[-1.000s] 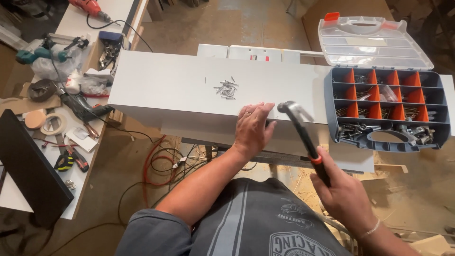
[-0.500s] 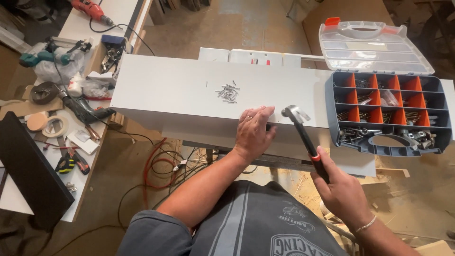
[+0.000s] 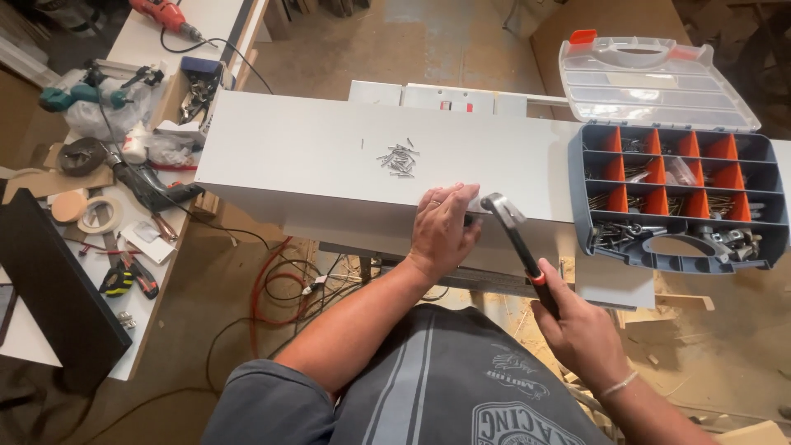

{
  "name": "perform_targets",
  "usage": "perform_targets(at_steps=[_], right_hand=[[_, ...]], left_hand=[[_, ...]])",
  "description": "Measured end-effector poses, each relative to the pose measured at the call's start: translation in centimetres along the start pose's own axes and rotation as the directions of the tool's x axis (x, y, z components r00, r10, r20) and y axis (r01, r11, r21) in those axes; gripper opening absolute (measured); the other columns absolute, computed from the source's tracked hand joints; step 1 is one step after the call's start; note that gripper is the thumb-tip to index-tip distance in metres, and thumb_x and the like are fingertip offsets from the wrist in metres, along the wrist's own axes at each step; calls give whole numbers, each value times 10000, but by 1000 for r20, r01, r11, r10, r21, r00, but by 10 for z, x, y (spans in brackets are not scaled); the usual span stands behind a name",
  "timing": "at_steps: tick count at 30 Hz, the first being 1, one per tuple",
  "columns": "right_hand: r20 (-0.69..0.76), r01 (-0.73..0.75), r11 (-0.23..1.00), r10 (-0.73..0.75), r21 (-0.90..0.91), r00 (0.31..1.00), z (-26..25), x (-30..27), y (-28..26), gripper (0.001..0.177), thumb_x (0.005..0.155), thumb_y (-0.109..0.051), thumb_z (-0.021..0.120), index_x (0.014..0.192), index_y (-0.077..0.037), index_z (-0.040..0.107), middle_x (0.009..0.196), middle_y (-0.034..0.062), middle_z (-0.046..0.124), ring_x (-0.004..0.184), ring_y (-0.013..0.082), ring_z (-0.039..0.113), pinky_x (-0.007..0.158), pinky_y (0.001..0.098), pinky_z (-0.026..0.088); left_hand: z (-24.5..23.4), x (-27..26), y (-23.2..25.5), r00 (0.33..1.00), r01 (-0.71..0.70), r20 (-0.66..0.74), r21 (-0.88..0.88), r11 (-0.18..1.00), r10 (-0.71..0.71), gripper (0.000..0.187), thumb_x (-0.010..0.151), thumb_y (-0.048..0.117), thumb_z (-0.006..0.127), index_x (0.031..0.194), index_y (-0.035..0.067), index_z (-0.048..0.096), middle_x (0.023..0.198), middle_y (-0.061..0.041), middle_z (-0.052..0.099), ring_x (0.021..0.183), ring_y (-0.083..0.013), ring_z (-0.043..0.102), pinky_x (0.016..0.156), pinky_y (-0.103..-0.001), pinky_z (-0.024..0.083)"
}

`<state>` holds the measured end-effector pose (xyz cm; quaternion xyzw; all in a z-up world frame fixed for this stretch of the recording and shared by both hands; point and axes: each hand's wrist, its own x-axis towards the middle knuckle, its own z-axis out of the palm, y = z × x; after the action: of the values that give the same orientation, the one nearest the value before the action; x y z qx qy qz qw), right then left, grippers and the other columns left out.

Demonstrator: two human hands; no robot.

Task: The person is hammering a series of small nails into a white wooden panel, picking each nail from a pile on the board and driving it in with a hammer.

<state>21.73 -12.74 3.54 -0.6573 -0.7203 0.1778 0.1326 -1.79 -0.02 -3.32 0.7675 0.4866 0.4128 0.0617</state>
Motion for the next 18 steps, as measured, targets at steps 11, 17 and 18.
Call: perform_targets(at_steps=[11,17,18], right_hand=[[-80,-87,970,108,229,991,-21,-23,-20,717,910,-277,629,1599,-175,457,636,71,644,539,231,613,619,366,505],[157,-410,866,380,287,912,-15,-23,-32,777,861,-339,629,1607,-379,413,1267,129,738,1112,315,715,966,422,520],[174,-435,848,400,301,900,-7,-24,-24,774,854,-344,649,1597,-399,440,1153,69,774,954,280,753,930,377,532]], left_hand=[[-34,10,7,946,-324,100,262,909,308,403,919,303,767,1277,141,679,1326,-129,685,1226,-345,655,1059,-527,457],[-71,13,13,907,-419,91,92,903,412,210,982,270,636,907,82,694,1085,-81,668,930,-281,663,896,-426,493],[-79,11,13,941,-337,72,84,938,332,186,969,238,668,857,90,680,932,-65,687,820,-233,660,835,-389,520]])
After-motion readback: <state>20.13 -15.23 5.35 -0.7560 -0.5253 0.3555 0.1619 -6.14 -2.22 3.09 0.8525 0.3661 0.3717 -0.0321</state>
